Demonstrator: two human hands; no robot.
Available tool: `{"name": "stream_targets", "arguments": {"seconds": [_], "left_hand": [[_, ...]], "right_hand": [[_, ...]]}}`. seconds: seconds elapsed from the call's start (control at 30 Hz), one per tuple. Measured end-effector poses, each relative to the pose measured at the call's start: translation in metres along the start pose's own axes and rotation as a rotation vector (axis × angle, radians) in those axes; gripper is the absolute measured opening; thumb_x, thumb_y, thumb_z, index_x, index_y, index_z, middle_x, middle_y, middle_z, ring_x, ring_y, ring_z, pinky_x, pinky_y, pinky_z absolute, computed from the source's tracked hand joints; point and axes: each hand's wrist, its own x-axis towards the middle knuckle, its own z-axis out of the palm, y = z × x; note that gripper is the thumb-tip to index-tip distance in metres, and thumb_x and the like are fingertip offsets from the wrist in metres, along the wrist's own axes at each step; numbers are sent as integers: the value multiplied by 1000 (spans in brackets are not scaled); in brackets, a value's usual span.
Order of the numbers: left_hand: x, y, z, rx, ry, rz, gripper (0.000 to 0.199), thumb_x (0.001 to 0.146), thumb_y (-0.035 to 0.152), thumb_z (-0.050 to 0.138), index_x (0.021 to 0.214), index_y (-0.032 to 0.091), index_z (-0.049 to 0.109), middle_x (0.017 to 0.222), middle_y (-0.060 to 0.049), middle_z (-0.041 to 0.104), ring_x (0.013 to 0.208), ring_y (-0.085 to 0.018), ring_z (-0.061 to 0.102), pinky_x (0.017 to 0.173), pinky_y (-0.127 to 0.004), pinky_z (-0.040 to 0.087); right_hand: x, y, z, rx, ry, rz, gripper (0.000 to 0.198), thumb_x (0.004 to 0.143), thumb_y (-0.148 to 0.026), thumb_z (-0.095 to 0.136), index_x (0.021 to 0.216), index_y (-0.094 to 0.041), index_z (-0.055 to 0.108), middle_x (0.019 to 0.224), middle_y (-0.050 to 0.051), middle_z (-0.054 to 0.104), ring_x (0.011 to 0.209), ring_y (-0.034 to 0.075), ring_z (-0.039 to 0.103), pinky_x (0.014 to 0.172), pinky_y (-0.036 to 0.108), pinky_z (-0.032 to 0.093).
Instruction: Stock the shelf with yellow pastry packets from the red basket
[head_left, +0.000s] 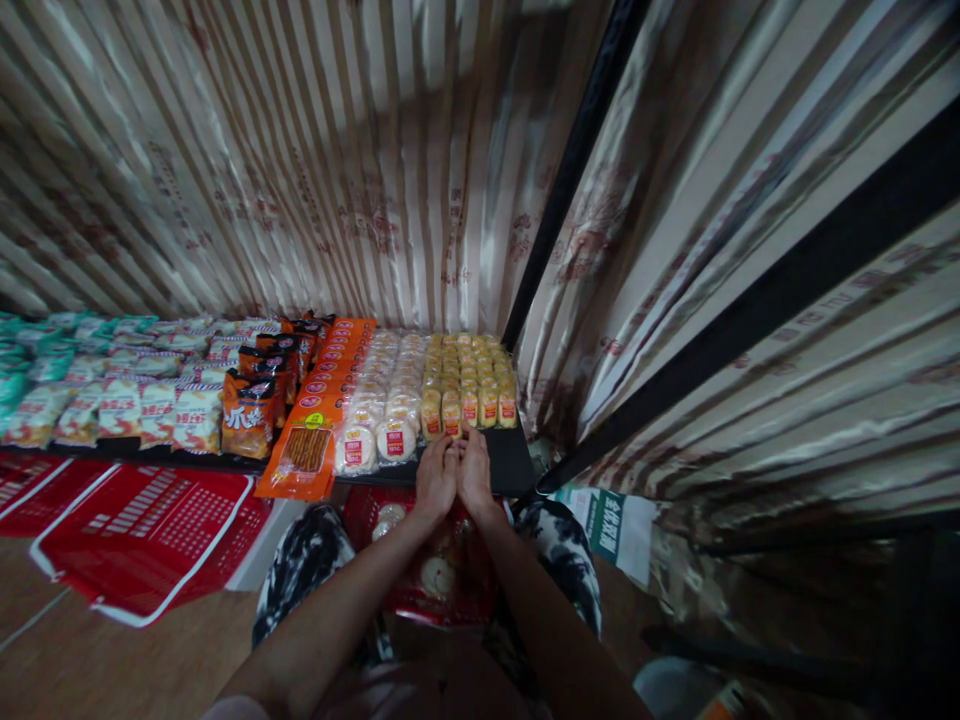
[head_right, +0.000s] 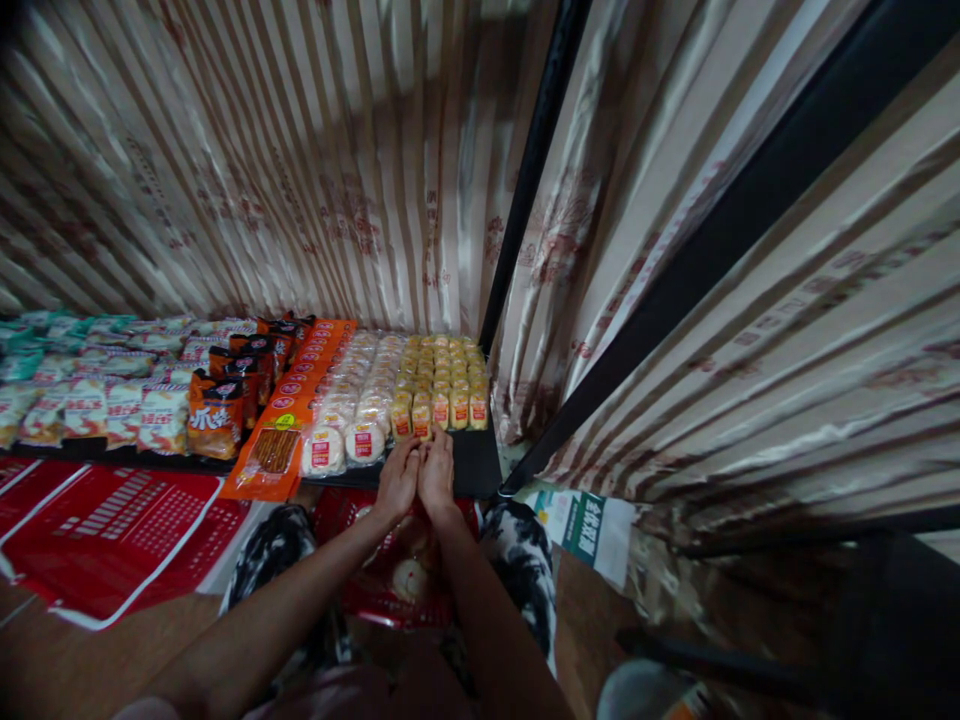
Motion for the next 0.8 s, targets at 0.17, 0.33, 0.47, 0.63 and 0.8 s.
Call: {"name": "stream_targets", "arguments": {"seconds": [0.17, 0.33, 0.47, 0.63, 0.8], "left_hand": [[1, -3, 0, -10, -12, -23, 36, 85, 23, 34, 111, 13, 58, 125, -11, 55, 120, -18, 46, 107, -38, 31], [2, 0, -4, 56, -3, 24, 36, 84, 22, 35, 111, 14, 57, 125, -11, 55, 119, -20, 46, 105, -41, 33], [-1, -3, -7, 127, 128, 77, 38, 83, 20, 36, 116, 15, 54, 137, -10, 42, 128, -20, 36, 108, -42, 27], [3, -9, -6, 169, 138, 91, 42, 85, 22, 33, 123, 11, 48, 143, -13, 32, 134, -22, 25, 111, -43, 20], [11, -12, -5, 168, 102, 118, 42, 86, 24, 32, 123, 11, 47, 143, -13, 33, 133, -22, 27, 111, -44, 22]], "right_hand": [[-3, -9, -6, -142, -35, 25, 46, 76, -14, 36, 121, -14, 49, 112, 13, 50, 83, 16, 58, 76, 30, 49], [-6, -9, -7, -152, -23, -4, 48, 77, -15, 40, 124, -17, 48, 107, 11, 51, 85, 17, 57, 79, 33, 48], [-8, -6, -1, -49, 4, -23, 50, 77, -14, 40, 127, -18, 46, 103, 10, 49, 75, 15, 57, 75, 33, 51], [-9, -8, 2, 30, 16, -41, 53, 77, -11, 38, 130, -16, 42, 99, 10, 47, 75, 14, 56, 76, 33, 51], [-8, -9, 2, 50, 10, -44, 53, 78, -10, 38, 130, -17, 42, 99, 10, 47, 77, 15, 56, 76, 33, 52]]}}
